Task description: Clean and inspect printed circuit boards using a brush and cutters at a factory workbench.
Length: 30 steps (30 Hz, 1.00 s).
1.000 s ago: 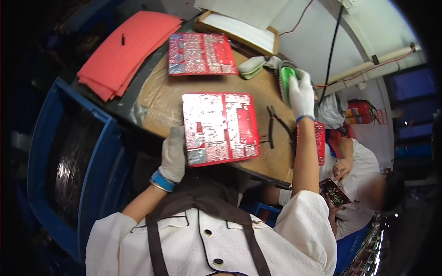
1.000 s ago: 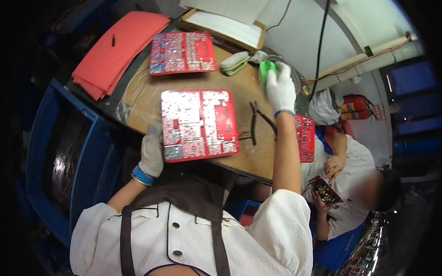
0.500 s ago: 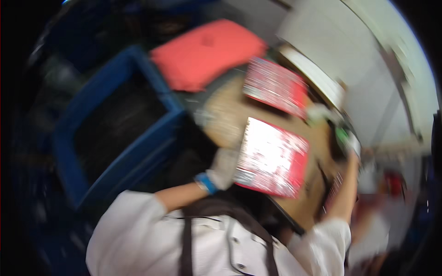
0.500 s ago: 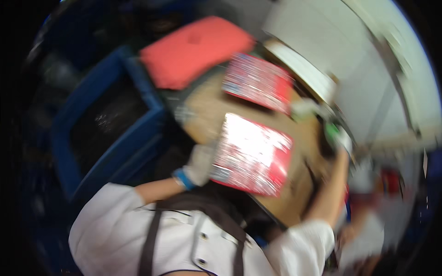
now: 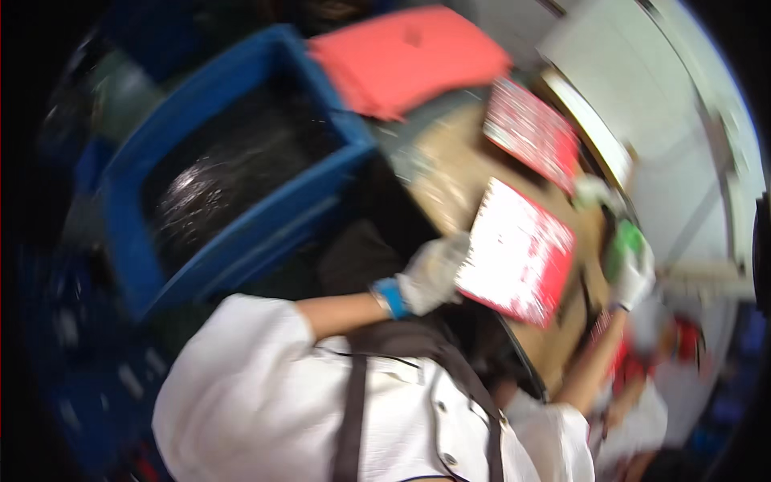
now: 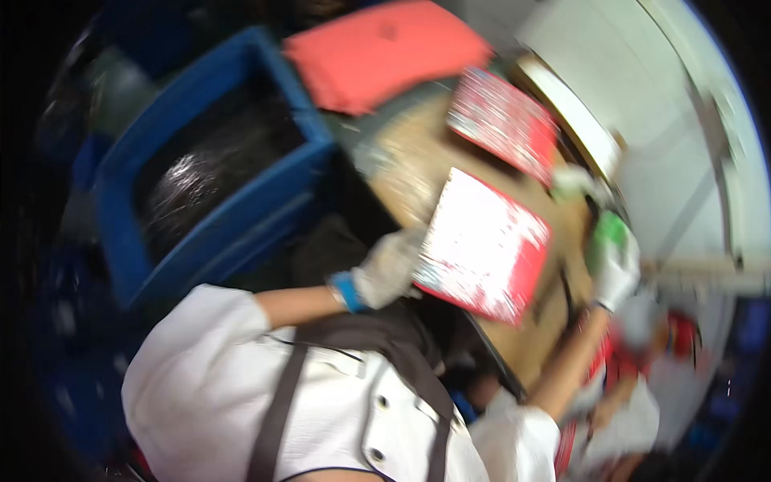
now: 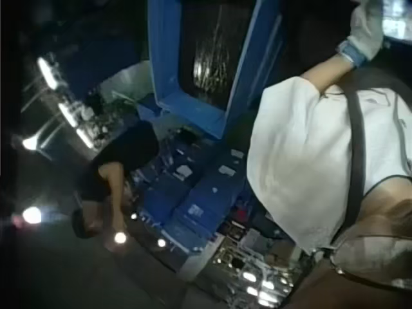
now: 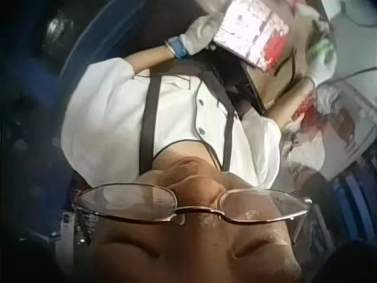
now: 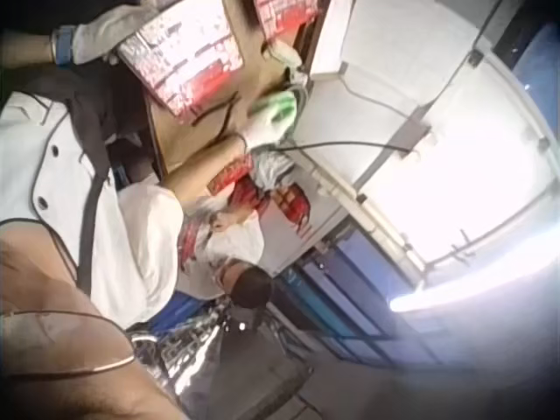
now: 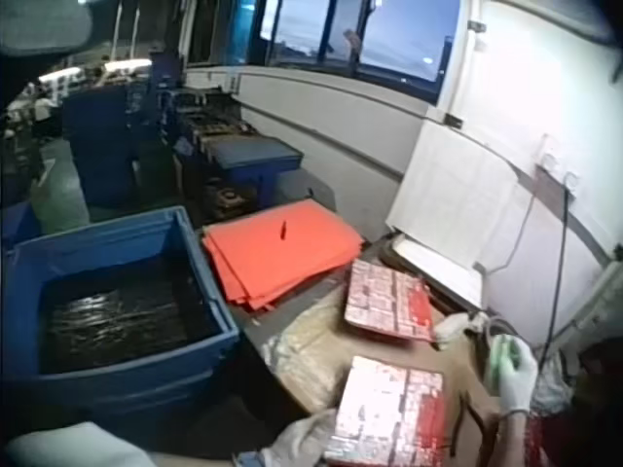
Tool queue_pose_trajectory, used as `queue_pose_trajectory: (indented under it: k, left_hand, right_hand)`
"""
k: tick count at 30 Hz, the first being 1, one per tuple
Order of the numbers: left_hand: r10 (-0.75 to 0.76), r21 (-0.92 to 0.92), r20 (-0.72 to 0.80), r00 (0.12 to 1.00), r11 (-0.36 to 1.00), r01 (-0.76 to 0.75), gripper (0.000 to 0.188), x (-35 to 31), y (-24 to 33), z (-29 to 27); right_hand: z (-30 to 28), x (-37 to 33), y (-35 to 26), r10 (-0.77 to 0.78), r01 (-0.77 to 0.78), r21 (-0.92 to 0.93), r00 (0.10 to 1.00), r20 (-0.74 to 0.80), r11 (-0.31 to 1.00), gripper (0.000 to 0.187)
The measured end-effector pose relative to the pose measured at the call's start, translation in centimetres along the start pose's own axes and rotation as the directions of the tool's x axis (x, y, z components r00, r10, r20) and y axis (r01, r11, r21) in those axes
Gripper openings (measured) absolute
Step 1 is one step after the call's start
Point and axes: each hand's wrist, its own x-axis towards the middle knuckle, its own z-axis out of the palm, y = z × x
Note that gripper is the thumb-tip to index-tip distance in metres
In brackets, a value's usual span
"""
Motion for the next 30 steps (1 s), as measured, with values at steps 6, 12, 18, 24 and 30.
queue_pose_trajectory:
  k: [6, 12, 18, 24, 30]
  left_hand:
    - [0.419, 0.074, -0.011, 0.908, 0.906, -0.417, 0.072, 3.8, -5.8, 0.4]
    - [-0.146, -0.055, 0.046, 0.988, 0.987, 0.148, 0.072, 1.3, -1.8, 1.7]
    - [-0.098, 0.007, 0.181, 0.979, 0.995, 0.099, 0.072, 0.5, -0.3, 1.3]
    - [0.281, 0.084, 0.117, 0.953, 0.953, -0.291, 0.076, 2.5, -2.7, 0.8]
    - [-0.024, 0.272, 0.205, 0.978, 0.962, -0.034, 0.076, 2.0, -1.8, -1.8]
  right_hand:
    - [13.3, -18.1, -20.0, -0.141, 0.185, -0.220, 0.969, 0.205, 0.958, 0.037]
    - [11.5, -15.2, -18.3, -0.031, 0.101, -0.248, 0.963, 0.269, 0.963, 0.033]
    - [12.9, -11.4, -17.1, -0.039, 0.091, -0.279, 0.982, 0.185, 0.956, 0.030]
    - [13.9, -15.6, -19.7, -0.135, 0.205, -0.196, 0.938, 0.319, 0.959, 0.035]
    - [11.4, -17.3, -17.8, -0.171, 0.242, -0.205, 0.934, 0.312, 0.948, 0.043]
